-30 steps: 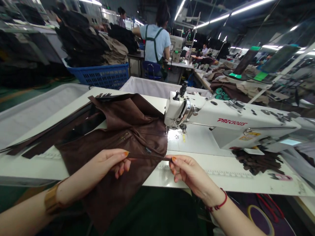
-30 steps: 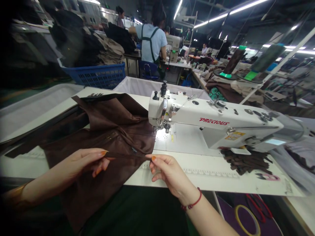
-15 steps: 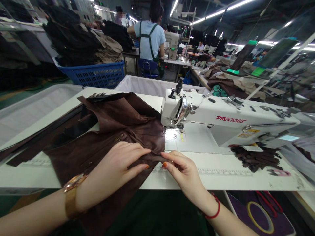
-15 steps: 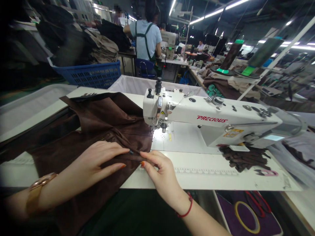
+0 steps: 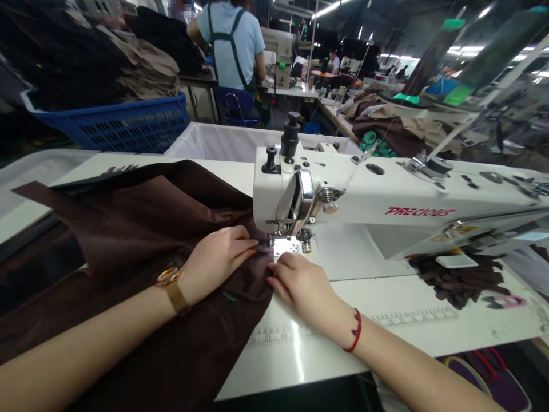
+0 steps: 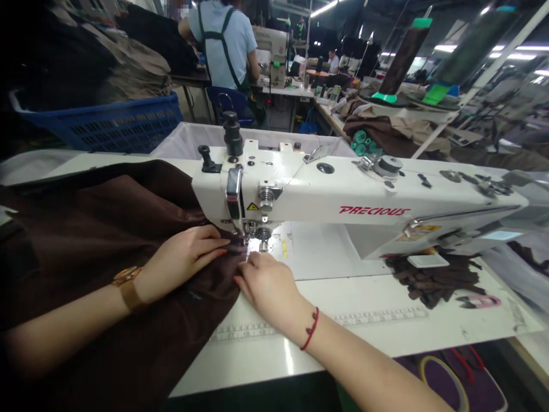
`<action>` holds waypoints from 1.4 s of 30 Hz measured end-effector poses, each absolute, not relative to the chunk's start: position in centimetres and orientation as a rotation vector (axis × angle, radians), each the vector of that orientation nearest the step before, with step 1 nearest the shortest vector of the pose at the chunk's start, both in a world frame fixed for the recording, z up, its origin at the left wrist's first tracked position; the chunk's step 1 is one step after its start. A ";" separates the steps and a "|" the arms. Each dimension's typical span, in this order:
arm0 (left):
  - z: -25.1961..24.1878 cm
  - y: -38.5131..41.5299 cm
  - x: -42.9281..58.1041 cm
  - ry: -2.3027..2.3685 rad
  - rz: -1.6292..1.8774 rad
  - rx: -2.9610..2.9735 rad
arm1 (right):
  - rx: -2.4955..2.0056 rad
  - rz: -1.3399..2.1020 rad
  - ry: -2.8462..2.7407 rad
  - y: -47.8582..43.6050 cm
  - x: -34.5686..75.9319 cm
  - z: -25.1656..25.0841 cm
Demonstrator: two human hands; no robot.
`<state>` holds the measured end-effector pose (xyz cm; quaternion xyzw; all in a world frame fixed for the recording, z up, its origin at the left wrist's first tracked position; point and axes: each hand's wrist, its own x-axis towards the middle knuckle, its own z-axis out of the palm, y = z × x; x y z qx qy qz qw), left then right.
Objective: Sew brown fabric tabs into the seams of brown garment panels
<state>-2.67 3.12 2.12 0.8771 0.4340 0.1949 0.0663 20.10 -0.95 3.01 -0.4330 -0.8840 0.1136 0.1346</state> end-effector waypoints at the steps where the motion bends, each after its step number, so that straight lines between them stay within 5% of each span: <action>1: 1.5 3.5 -2.6 1.307 0.582 2.643 | -1.257 0.241 -2.605 -0.8 19.7 2.8; 12: 0.3 3.5 -2.3 1.352 0.586 2.458 | -1.256 -0.177 -2.599 -1.3 18.9 0.9; 42: 0.2 0.0 -1.1 1.218 0.438 2.737 | -1.260 -0.026 -2.678 -0.3 19.4 2.4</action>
